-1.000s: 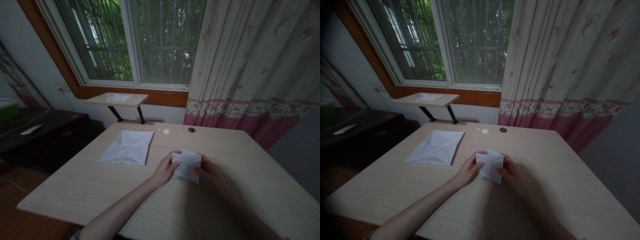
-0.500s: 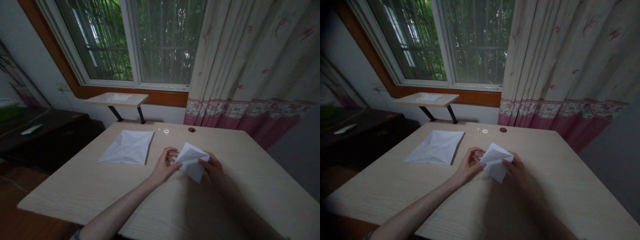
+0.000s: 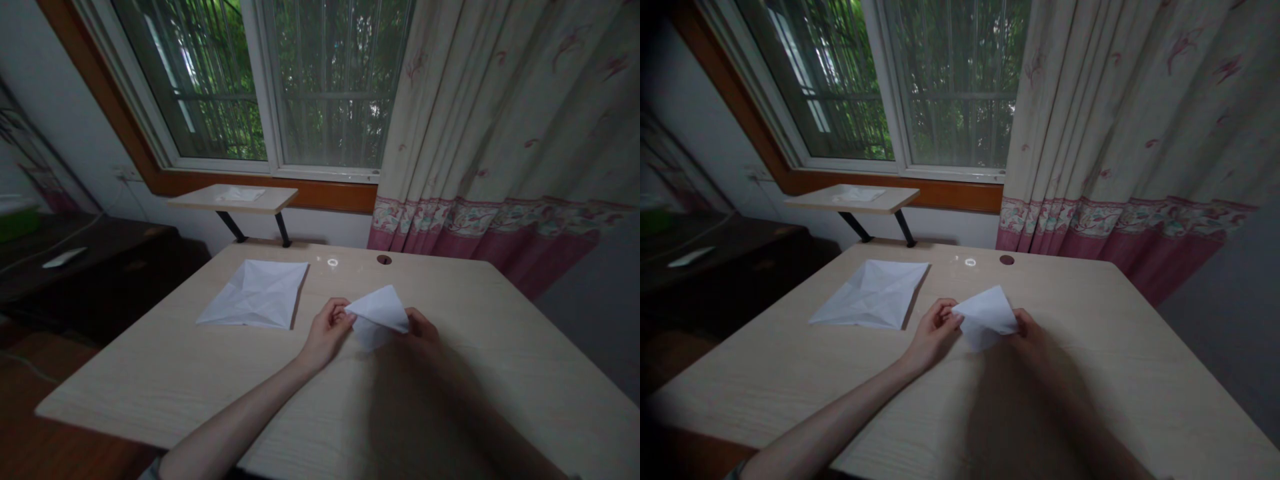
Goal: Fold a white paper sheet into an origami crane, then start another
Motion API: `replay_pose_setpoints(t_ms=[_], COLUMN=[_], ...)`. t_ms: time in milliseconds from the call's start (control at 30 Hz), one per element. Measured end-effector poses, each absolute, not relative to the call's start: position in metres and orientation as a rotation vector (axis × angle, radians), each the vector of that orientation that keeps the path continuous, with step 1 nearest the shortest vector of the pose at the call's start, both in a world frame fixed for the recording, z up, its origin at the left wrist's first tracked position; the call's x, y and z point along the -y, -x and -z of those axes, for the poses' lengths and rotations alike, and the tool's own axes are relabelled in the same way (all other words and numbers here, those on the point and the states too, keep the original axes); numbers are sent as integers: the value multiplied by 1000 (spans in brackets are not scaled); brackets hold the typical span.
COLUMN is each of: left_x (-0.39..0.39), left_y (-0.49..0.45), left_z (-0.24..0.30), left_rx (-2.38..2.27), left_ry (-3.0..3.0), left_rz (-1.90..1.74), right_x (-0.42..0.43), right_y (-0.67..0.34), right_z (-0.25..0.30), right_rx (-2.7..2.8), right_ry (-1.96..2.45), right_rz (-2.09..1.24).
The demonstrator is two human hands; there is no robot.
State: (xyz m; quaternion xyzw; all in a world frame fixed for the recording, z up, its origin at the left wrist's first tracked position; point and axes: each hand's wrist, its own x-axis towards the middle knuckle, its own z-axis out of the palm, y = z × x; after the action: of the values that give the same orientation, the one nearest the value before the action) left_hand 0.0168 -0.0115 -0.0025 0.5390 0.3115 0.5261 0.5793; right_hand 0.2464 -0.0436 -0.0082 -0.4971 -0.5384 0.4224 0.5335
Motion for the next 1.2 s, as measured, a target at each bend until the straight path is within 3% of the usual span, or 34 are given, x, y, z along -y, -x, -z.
replay_pose_setpoints(t_ms=[333,733,1033,1200], left_x=[13,10,7,8], left_y=[-13,-12,-6,-3], left_z=[-7,6,-3,-4], left_rx=[-823,-855,-1002,-949], left_ry=[-1294,-1446,-1886,-2163], left_rz=[-1273,-1024,-1263,-1022], right_x=[56,53,45,39], right_y=[-230,-240,-244,-249], right_z=[1,4,18,33], right_rx=[1348,1494,1636,1743], right_ry=[1102,1138,1198,1237], right_rz=[-1320,-1090,-769,-526])
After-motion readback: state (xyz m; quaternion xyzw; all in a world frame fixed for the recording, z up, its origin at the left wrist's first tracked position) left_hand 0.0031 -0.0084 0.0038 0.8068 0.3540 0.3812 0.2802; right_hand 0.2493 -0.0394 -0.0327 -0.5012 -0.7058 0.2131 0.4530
